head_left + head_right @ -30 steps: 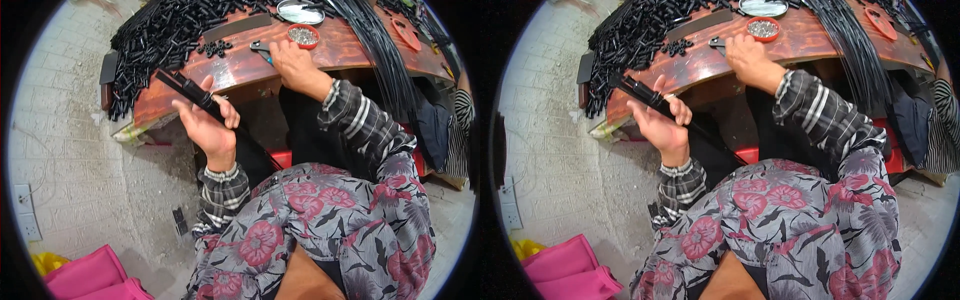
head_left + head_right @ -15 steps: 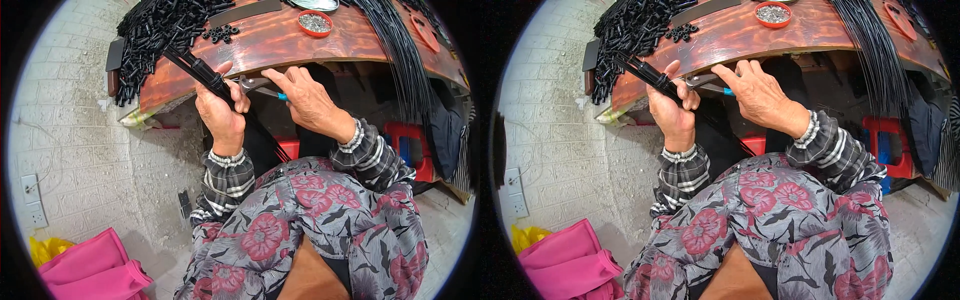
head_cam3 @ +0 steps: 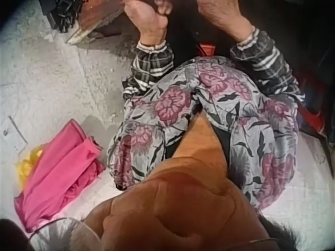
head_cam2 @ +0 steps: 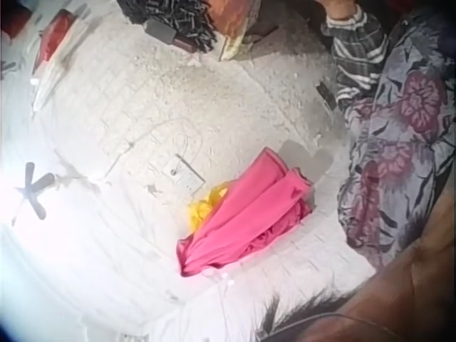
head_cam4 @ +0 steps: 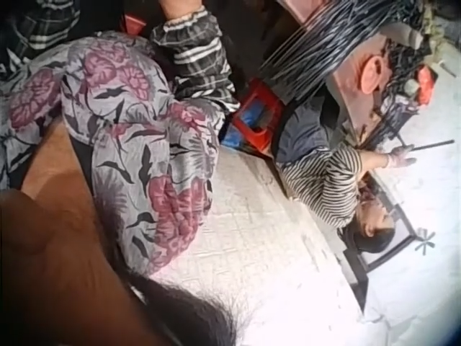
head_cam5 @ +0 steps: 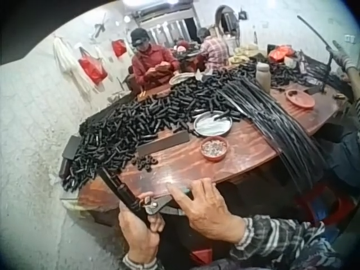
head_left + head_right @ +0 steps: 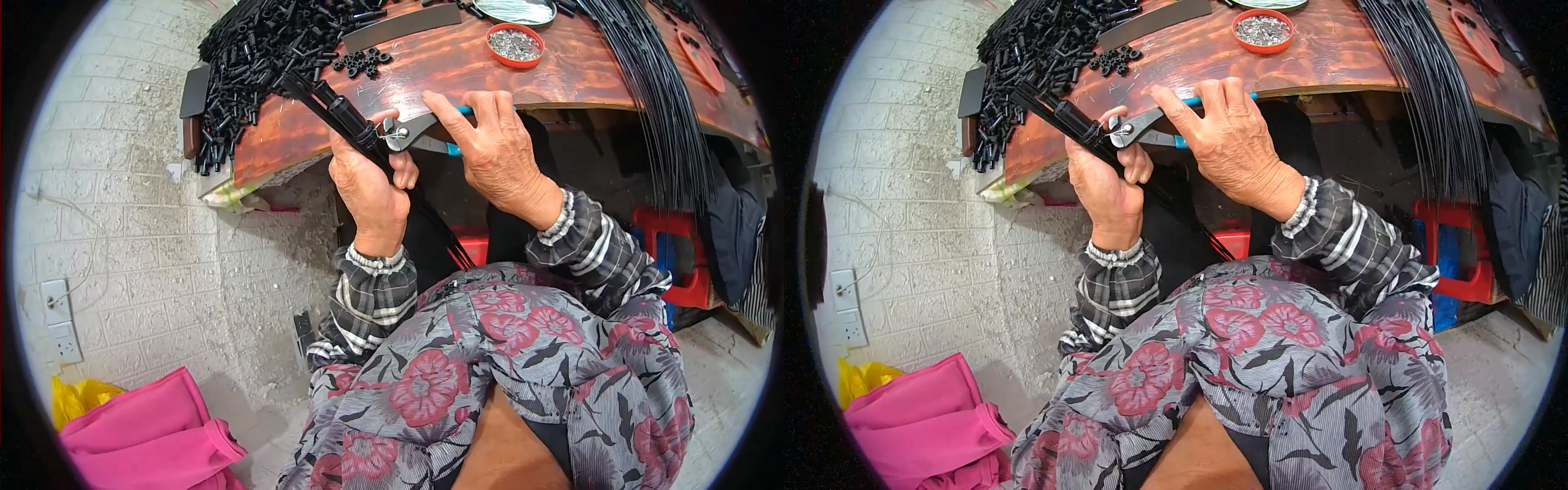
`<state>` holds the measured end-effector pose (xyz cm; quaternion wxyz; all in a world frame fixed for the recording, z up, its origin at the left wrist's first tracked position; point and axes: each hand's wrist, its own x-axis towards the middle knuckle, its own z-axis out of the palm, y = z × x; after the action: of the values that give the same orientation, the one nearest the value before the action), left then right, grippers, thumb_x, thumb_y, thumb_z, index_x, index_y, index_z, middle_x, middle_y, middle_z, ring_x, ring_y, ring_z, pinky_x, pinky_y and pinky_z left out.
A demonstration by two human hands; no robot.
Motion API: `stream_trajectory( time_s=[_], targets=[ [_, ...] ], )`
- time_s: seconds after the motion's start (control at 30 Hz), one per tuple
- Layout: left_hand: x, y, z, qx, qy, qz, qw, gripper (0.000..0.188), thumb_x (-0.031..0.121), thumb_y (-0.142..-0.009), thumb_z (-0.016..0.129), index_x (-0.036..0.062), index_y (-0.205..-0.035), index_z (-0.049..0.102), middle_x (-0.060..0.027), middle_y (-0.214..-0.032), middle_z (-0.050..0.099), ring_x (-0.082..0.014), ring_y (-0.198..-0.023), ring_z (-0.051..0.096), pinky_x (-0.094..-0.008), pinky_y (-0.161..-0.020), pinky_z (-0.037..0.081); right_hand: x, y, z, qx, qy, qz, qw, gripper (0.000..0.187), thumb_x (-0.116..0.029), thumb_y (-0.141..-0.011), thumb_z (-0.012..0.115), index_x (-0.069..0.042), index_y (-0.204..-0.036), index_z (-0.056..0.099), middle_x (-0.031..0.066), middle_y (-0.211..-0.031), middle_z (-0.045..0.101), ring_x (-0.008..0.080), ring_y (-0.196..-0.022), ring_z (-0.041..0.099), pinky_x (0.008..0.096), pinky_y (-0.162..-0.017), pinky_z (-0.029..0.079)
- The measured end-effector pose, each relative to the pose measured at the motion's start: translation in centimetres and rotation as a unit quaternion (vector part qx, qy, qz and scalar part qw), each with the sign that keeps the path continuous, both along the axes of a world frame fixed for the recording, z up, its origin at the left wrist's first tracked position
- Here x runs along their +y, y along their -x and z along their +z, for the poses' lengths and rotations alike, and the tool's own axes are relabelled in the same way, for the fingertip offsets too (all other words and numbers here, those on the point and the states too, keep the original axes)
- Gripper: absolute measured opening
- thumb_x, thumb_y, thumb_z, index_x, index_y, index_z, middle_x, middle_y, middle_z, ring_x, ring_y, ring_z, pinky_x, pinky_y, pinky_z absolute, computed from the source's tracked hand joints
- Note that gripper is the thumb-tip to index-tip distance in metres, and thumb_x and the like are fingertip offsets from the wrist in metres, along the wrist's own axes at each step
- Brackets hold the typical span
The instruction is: Assembling plastic components onto bundles of thin rods or wires at a manufacturing workstation.
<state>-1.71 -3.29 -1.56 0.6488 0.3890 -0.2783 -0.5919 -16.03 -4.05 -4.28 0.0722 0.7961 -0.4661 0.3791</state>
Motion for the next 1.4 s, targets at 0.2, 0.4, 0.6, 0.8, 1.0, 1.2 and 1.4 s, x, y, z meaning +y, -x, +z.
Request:
stream_trajectory(
  time_s=[0.2,0.4,0.6,0.8,1.0,1.2,1.4],
  targets=[
    [0.3,1.0,0.3,-0.013,0.003,0.014,1.000,0.063,0.053,-0.088,0.029,-0.0032,-0.086,0.057,-0.0033,-0.044,0.038,-0.0108,-0.033,0.031,-0.0234,-0.032,0.025,-0.9,1.2,0.1,-0.021,0.032,0.001,0.999,0.054,-0.002,-0.060,0.062,-0.017,-0.111,0.055,0.0039,-0.073,0.045,0.0210,-0.068,0.046,0.0310,-0.051,0.042],
    [1.0,2.0,-0.1,-0.004,0.051,0.018,0.999,0.058,0.050,-0.089,0.028,-0.0023,-0.100,0.051,-0.0038,-0.048,0.041,-0.0113,-0.034,0.033,-0.0229,-0.033,0.027,-2.9,5.2,3.6,0.020,0.065,0.103,0.992,0.032,-0.008,-0.061,0.068,-0.011,-0.092,0.059,0.0058,-0.065,0.050,0.0182,-0.062,0.053,0.0293,-0.050,0.042],
    [3.0,2.1,-1.2,0.023,0.144,-0.054,0.988,0.041,0.030,-0.081,0.060,-0.0037,-0.103,0.052,-0.0029,-0.064,0.050,-0.0079,-0.042,0.040,-0.0213,-0.038,0.030,-3.2,6.5,6.8,-0.064,-0.774,0.320,0.543,0.038,-0.016,-0.058,0.067,0.006,-0.085,0.052,0.0087,-0.054,0.054,0.0116,-0.039,0.051,0.0208,-0.036,0.040],
    [2.6,1.9,-1.1,-0.006,0.132,-0.055,0.990,0.033,0.014,-0.075,0.067,-0.0039,-0.098,0.053,0.0008,-0.058,0.047,-0.0058,-0.043,0.039,-0.0209,-0.038,0.030,-1.7,6.0,7.4,0.105,-0.476,0.246,0.838,0.035,-0.011,-0.056,0.059,0.003,-0.086,0.049,0.0140,-0.063,0.053,0.0223,-0.058,0.056,0.0338,-0.049,0.043],
    [2.6,1.6,-1.2,-0.091,0.157,-0.070,0.981,0.054,0.027,-0.077,0.066,-0.0033,-0.116,0.043,0.0010,-0.053,0.039,-0.0085,-0.042,0.036,-0.0229,-0.038,0.027,0.2,6.7,7.7,0.195,0.004,0.173,0.965,0.035,-0.009,-0.062,0.065,0.002,-0.089,0.046,0.0161,-0.068,0.048,0.0301,-0.072,0.053,0.0395,-0.063,0.040],
    [3.2,2.8,-1.0,0.033,0.186,-0.078,0.979,0.056,0.008,-0.068,0.071,-0.0044,-0.115,0.044,0.0015,-0.058,0.047,-0.0063,-0.043,0.041,-0.0196,-0.038,0.031,-1.4,7.3,8.6,-0.053,-0.825,0.310,0.469,0.032,-0.021,-0.068,0.067,0.004,-0.083,0.056,0.0055,-0.048,0.048,0.0103,-0.037,0.048,0.0240,-0.035,0.038],
    [2.9,3.1,-0.9,-0.017,0.109,-0.086,0.990,0.038,0.007,-0.067,0.072,-0.0034,-0.098,0.053,0.0022,-0.057,0.046,-0.0052,-0.042,0.040,-0.0187,-0.037,0.028,0.5,7.9,8.2,0.178,-0.349,0.190,0.900,0.032,-0.021,-0.070,0.057,0.004,-0.089,0.048,0.0175,-0.071,0.052,0.0293,-0.070,0.055,0.0384,-0.062,0.042]
  ],
)
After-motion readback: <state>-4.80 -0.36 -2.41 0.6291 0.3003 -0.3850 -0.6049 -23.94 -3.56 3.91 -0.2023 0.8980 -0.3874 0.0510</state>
